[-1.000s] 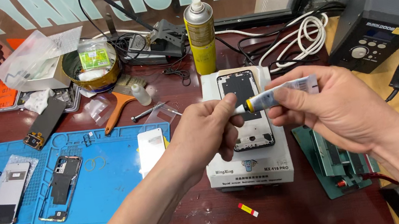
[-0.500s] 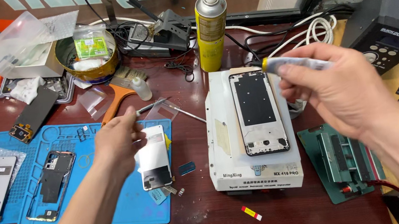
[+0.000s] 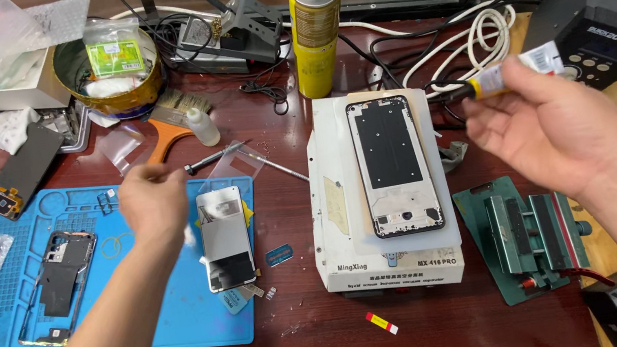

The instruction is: The person aligns and attaches a smartphone display to the phone's internal frame, then removes a protective film from the back cover. They apply adhesive along the edges of the phone chassis and prepare to reassemble the device.

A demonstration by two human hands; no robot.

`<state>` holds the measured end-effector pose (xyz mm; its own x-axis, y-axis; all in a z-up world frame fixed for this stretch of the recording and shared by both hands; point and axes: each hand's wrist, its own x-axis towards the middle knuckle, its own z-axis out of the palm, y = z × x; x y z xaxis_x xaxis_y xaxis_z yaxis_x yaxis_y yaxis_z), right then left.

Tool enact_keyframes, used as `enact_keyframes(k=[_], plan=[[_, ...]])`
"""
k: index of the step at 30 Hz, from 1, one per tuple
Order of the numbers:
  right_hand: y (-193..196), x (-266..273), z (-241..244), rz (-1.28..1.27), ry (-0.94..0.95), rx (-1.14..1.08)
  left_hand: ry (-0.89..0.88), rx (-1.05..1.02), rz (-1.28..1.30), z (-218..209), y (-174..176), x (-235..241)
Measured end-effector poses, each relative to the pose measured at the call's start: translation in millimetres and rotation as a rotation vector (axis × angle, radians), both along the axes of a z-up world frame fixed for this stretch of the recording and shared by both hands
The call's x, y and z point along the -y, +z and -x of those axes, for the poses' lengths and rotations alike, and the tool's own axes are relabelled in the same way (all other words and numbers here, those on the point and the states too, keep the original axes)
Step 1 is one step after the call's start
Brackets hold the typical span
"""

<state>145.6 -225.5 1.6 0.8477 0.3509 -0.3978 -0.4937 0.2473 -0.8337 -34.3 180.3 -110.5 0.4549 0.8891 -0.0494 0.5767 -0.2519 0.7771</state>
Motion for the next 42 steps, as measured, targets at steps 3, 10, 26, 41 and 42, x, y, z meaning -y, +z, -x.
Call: enact_keyframes(k=[3, 10, 26, 41, 42], plan=[[4, -14, 20, 0.105, 0.055, -0.019, -0.283, 0.273, 0.576, -23, 50, 73], [18, -37, 44, 0.236, 0.109, -0.03, -0.668, -0.213, 0.487, -44, 136, 180], [25, -40, 42, 0.268, 0.205, -0.047, -0.497, -0.073, 0.58, -47, 131, 191], [-16, -64, 16, 0.191, -0.038, 0.548, -0.425, 0.102, 0.751, -49, 117, 174], [-18, -67, 15, 0.22, -0.027, 0.58, -0.43, 0.1, 0.747, -51, 116, 174]])
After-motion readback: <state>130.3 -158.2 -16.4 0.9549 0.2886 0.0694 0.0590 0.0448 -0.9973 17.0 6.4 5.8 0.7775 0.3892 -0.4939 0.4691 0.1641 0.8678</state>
